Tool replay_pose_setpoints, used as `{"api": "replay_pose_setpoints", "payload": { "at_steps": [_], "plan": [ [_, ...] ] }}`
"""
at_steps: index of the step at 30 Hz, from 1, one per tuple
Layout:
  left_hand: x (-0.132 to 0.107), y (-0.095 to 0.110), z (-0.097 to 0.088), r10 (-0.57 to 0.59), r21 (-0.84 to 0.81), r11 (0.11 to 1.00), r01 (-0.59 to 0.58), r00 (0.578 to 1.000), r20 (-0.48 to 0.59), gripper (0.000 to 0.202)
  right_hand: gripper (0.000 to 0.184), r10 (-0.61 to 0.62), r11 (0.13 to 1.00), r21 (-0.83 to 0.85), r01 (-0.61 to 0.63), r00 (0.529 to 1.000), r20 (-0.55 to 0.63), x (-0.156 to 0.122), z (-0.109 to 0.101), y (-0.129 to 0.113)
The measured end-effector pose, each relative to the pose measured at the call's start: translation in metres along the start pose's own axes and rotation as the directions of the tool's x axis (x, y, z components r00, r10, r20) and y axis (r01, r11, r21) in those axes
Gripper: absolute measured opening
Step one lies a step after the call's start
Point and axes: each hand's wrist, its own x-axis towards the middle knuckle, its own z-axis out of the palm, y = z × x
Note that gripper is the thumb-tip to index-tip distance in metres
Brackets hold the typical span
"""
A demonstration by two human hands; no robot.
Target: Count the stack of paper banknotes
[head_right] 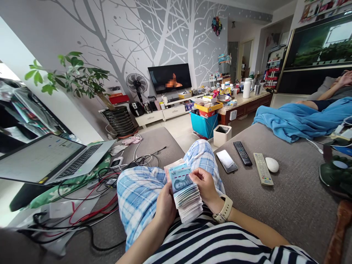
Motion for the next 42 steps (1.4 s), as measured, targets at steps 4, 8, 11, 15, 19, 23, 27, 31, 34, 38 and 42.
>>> {"api": "replay_pose_setpoints", "payload": {
  "at_steps": [4, 8, 11, 15, 19, 23, 27, 31, 34, 38, 42],
  "plan": [
    [0.0008, -0.0005, -0.0017, -0.009, -0.008, 1.000, 0.009, 0.999, 0.047, 0.025, 0.032, -0.002, 1.000, 0.013, 0.002, 1.000, -0.008, -0.0001, 0.0002, -0.0008],
    [-0.0010, 0.0010, -0.0011, -0.012, -0.017, 1.000, 0.013, 0.999, 0.043, 0.023, 0.031, 0.005, 1.000, 0.031, -0.005, 1.000, 0.009, -0.0002, 0.0002, -0.0021],
    [-0.0024, 0.0026, 0.0005, -0.021, -0.033, 0.999, 0.023, 0.998, 0.053, 0.017, 0.031, 0.006, 0.999, 0.032, -0.006, 1.000, 0.012, -0.0003, 0.0001, -0.0033],
    [-0.0033, 0.0042, 0.0022, -0.016, -0.049, 0.999, 0.019, 0.998, 0.065, 0.011, 0.032, 0.008, 1.000, 0.028, -0.008, 1.000, 0.014, -0.0003, 0.0006, -0.0052],
    [-0.0027, 0.0042, 0.0018, 0.008, -0.045, 0.999, -0.006, 0.998, 0.058, 0.003, 0.033, 0.005, 1.000, 0.011, -0.005, 1.000, 0.008, 0.0000, 0.0014, -0.0065],
    [0.0002, 0.0027, -0.0004, 0.010, -0.032, 0.999, -0.008, 0.998, 0.069, 0.005, 0.032, -0.001, 1.000, 0.003, 0.001, 1.000, 0.015, 0.0005, 0.0009, -0.0061],
    [0.0028, 0.0014, -0.0015, 0.002, -0.024, 1.000, 0.000, 0.998, 0.069, 0.012, 0.030, -0.004, 1.000, 0.015, 0.004, 1.000, 0.025, 0.0007, -0.0005, -0.0040],
    [0.0029, 0.0015, -0.0010, 0.007, -0.033, 0.999, -0.005, 0.998, 0.057, 0.011, 0.030, -0.001, 1.000, 0.029, 0.000, 1.000, 0.030, 0.0008, -0.0014, -0.0020],
    [0.0029, 0.0014, -0.0013, 0.011, -0.039, 0.999, -0.009, 0.998, 0.060, 0.005, 0.030, 0.006, 0.999, 0.040, -0.007, 0.999, 0.037, 0.0014, -0.0015, -0.0019],
    [0.0046, 0.0004, -0.0026, 0.012, -0.040, 0.999, -0.009, 0.997, 0.070, 0.008, 0.031, 0.013, 0.999, 0.044, -0.014, 0.999, 0.038, 0.0020, -0.0010, -0.0030],
    [0.0058, -0.0007, -0.0035, 0.019, -0.031, 0.999, -0.017, 0.998, 0.068, 0.007, 0.032, 0.012, 0.999, 0.037, -0.013, 0.999, 0.039, 0.0018, -0.0009, -0.0029]
  ]
}}
